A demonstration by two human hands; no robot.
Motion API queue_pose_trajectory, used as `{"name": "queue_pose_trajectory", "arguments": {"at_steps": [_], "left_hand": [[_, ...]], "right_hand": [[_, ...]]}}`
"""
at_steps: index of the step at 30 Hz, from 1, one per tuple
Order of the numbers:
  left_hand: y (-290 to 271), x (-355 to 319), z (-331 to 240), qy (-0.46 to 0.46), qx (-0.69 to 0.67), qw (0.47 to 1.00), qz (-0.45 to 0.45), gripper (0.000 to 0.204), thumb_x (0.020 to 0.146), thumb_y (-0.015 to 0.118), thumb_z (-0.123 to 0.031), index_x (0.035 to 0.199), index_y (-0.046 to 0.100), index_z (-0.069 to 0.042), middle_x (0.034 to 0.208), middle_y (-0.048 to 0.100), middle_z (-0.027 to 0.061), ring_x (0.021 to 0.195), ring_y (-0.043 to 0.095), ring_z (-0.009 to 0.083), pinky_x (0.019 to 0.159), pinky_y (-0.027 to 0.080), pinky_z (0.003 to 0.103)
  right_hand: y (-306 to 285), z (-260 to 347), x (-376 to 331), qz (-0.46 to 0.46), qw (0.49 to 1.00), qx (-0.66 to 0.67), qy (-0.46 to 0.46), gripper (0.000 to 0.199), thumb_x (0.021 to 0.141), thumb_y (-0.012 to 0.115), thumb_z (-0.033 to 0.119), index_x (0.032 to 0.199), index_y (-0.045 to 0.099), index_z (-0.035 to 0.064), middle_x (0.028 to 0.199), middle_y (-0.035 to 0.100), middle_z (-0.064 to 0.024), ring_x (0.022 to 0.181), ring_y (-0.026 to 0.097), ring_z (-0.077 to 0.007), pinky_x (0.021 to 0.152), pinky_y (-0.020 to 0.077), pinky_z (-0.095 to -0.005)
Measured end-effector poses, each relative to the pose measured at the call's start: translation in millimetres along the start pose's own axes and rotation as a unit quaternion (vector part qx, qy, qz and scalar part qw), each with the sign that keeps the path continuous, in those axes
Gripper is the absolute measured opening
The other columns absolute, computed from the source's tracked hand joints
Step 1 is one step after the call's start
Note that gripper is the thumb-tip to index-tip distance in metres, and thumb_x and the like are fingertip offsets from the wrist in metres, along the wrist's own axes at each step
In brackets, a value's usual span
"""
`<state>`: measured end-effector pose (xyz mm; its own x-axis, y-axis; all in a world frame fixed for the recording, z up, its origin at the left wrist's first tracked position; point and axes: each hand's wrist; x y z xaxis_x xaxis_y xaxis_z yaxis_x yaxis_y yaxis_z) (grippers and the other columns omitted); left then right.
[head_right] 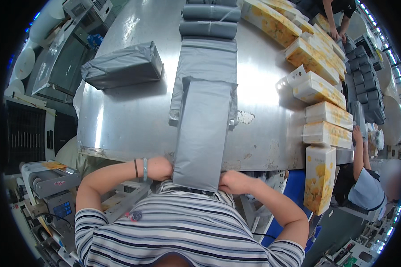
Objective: The person picks up yellow boxes and slides them into gray plastic sleeves. They fold the bag openings and stack the packaged items in piles on a metal table, moving between different stacks to organize the work.
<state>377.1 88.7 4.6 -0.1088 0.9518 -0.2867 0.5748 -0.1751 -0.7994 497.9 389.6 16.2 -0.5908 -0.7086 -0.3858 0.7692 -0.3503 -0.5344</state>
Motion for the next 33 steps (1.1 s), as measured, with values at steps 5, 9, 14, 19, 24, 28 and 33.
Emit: {"name": "queue_pose_trajectory", "arguments": {"at_steps": [5, 9, 14, 19, 24, 28, 33], "left_hand": [[-13, 16, 57, -0.173, -0.288, 0.918, -0.209, 0.021, 0.091, 0.051, -0.016, 0.087, 0.061, 0.001, 0.072, 0.063, 0.0170, 0.062, 0.064, 0.0233, 0.053, 0.051, 0.034], [17, 8, 47, -0.233, -0.599, 0.743, -0.189, 0.019, 0.097, 0.047, -0.015, 0.097, 0.057, 0.001, 0.079, 0.065, 0.0081, 0.072, 0.064, 0.0106, 0.064, 0.054, 0.023], [29, -3, 43, -0.194, -0.620, 0.728, -0.217, 0.017, 0.093, 0.055, -0.011, 0.096, 0.061, 0.004, 0.085, 0.067, 0.0072, 0.075, 0.063, 0.0089, 0.069, 0.053, 0.022], [16, 0, 48, -0.173, -0.540, 0.800, -0.193, 0.018, 0.093, 0.055, -0.011, 0.099, 0.063, 0.004, 0.090, 0.068, 0.0068, 0.077, 0.062, 0.0072, 0.071, 0.052, 0.021], [9, -13, 60, -0.148, -0.590, 0.781, -0.143, 0.022, 0.094, 0.054, -0.012, 0.107, 0.062, 0.004, 0.090, 0.068, 0.0057, 0.077, 0.062, 0.0073, 0.071, 0.052, 0.021], [-8, -29, 65, -0.183, -0.369, 0.895, -0.169, 0.026, 0.091, 0.056, -0.011, 0.114, 0.060, 0.000, 0.113, 0.062, 0.0121, 0.097, 0.060, 0.0166, 0.088, 0.047, 0.029], [-64, -9, 38, -0.020, 0.261, 0.899, -0.351, 0.036, 0.083, 0.060, -0.008, 0.120, 0.059, -0.006, 0.138, 0.044, 0.0112, 0.127, 0.042, 0.0266, 0.108, 0.032, 0.039]], "right_hand": [[-25, -16, 8, -0.217, 0.898, 0.294, 0.246, 0.015, 0.076, 0.064, 0.015, 0.085, 0.071, 0.0049, 0.076, 0.068, -0.0132, 0.071, 0.068, -0.0213, 0.070, 0.0528, -0.0317], [-23, 29, 38, -0.057, 0.971, 0.157, 0.170, 0.016, 0.078, 0.066, 0.015, 0.086, 0.071, 0.0029, 0.069, 0.068, -0.0104, 0.068, 0.066, -0.0182, 0.070, 0.0515, -0.0311], [-5, -21, 128, -0.543, 0.807, 0.185, 0.138, 0.026, 0.083, 0.067, 0.014, 0.103, 0.064, -0.0021, 0.092, 0.069, -0.0074, 0.078, 0.063, -0.0158, 0.073, 0.0495, -0.0325], [11, 33, 161, -0.508, 0.855, 0.080, 0.066, 0.025, 0.088, 0.062, 0.018, 0.105, 0.062, 0.0001, 0.094, 0.068, -0.0106, 0.084, 0.064, -0.0168, 0.073, 0.0495, -0.0314], [24, 35, 102, -0.550, 0.710, 0.439, 0.017, 0.015, 0.096, 0.047, 0.013, 0.098, 0.053, -0.0004, 0.085, 0.063, -0.0087, 0.081, 0.060, -0.0140, 0.073, 0.0497, -0.0294], [118, 13, -35, -0.231, 0.929, 0.088, 0.276, 0.010, 0.089, 0.054, 0.011, 0.094, 0.055, 0.0021, 0.085, 0.064, -0.0142, 0.077, 0.063, -0.0295, 0.067, 0.0500, -0.0395], [59, 5, -52, -0.347, 0.847, -0.175, 0.363, 0.046, 0.074, 0.054, -0.003, 0.118, 0.059, 0.0093, 0.124, 0.054, -0.0172, 0.113, 0.051, -0.0386, 0.094, 0.0420, -0.0443]]}}
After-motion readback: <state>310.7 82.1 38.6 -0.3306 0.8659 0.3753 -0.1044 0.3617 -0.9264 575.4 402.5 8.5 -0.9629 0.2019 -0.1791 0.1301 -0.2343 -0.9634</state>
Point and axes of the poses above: each hand's wrist, its own x-axis towards the middle knuckle, its own y-axis out of the palm, z = x × y
